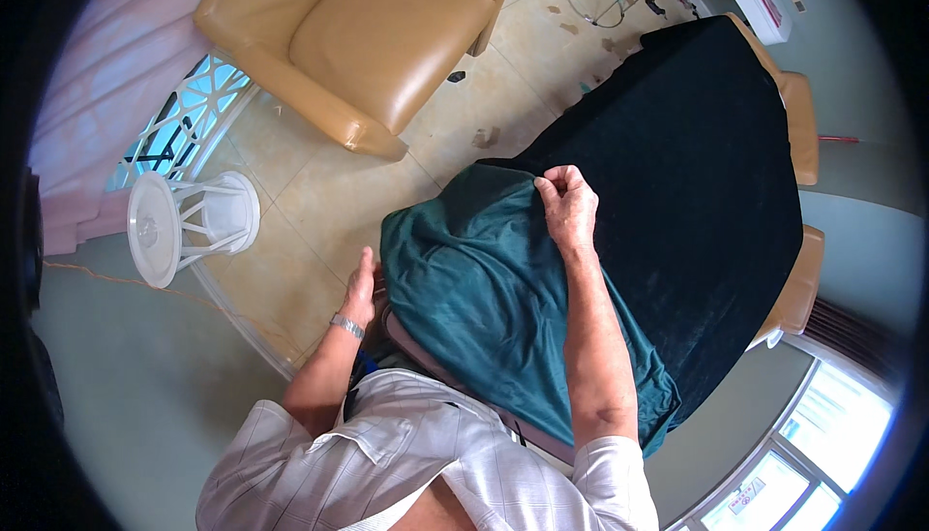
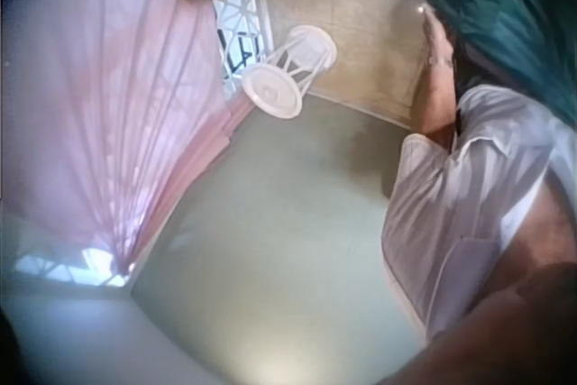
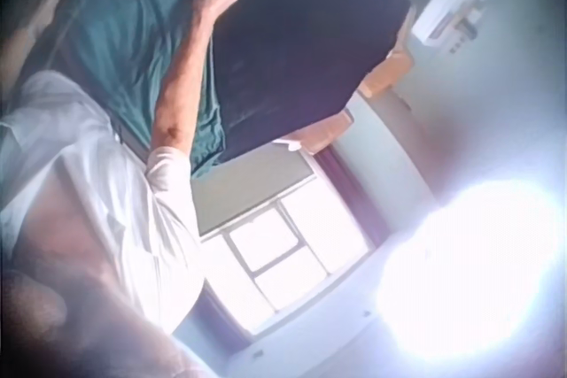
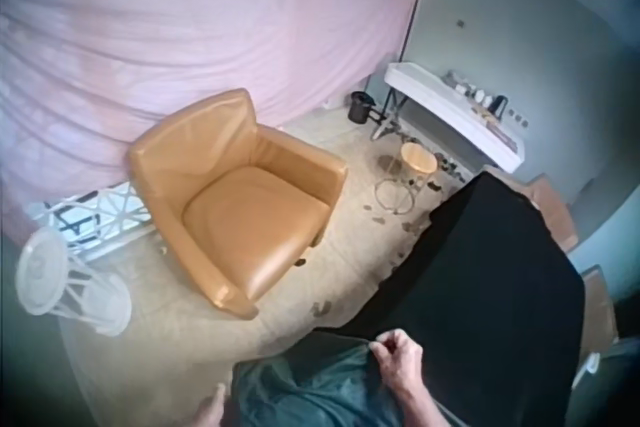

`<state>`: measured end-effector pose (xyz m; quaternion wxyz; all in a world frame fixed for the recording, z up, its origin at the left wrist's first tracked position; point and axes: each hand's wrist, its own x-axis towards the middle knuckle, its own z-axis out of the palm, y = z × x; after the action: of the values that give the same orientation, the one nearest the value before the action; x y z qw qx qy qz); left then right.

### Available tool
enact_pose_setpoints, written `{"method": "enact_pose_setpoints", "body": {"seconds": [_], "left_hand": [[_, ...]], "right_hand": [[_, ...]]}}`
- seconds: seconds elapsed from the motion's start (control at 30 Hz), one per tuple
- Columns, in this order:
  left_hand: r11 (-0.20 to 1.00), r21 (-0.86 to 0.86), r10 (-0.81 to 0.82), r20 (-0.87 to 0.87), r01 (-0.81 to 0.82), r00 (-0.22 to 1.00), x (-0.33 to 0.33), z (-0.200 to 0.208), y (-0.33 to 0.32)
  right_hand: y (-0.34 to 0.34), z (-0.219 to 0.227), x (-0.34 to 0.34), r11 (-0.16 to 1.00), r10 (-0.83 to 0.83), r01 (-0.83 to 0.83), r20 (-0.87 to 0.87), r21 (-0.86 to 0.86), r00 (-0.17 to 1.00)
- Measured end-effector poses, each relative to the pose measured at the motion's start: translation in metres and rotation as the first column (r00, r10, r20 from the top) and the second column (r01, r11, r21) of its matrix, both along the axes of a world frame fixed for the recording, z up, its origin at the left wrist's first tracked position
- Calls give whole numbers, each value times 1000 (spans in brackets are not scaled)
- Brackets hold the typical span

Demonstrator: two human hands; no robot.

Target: The person folds a large dark green cloth on a table. They smooth the surface, fold the edges inward, and then fold the cloth in half multiple times to create a compact stack.

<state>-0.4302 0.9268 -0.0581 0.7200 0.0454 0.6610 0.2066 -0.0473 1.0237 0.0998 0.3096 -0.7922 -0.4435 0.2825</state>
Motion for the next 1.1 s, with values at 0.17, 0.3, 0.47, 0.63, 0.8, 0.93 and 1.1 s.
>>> {"method": "enact_pose_setpoints", "body": {"seconds": [0.17,0.3,0.47,0.63,0.8,0.93,1.1], "left_hand": [[964,211,-189,108,163,976,13,40,-10],[925,373,-87,16,75,996,20,60,-16],[826,537,22,-333,171,943,17,69,-21],[836,491,-14,-430,247,903,15,66,-24],[842,386,-207,-414,377,886,13,59,-20],[869,394,-160,-351,300,923,11,61,-21],[820,432,-188,-414,374,891,15,79,-26]], "right_hand": [[0,1,-2,999,-24,25,-47,21,999],[-2,-6,3,996,-45,51,-85,67,995],[1,-1,-12,996,-17,13,36,85,999],[6,8,-18,997,-31,25,74,78,997],[2,9,-9,996,-3,-9,134,91,991],[-19,32,3,980,-124,101,137,170,983],[-59,25,-4,972,165,-222,440,80,883]]}}
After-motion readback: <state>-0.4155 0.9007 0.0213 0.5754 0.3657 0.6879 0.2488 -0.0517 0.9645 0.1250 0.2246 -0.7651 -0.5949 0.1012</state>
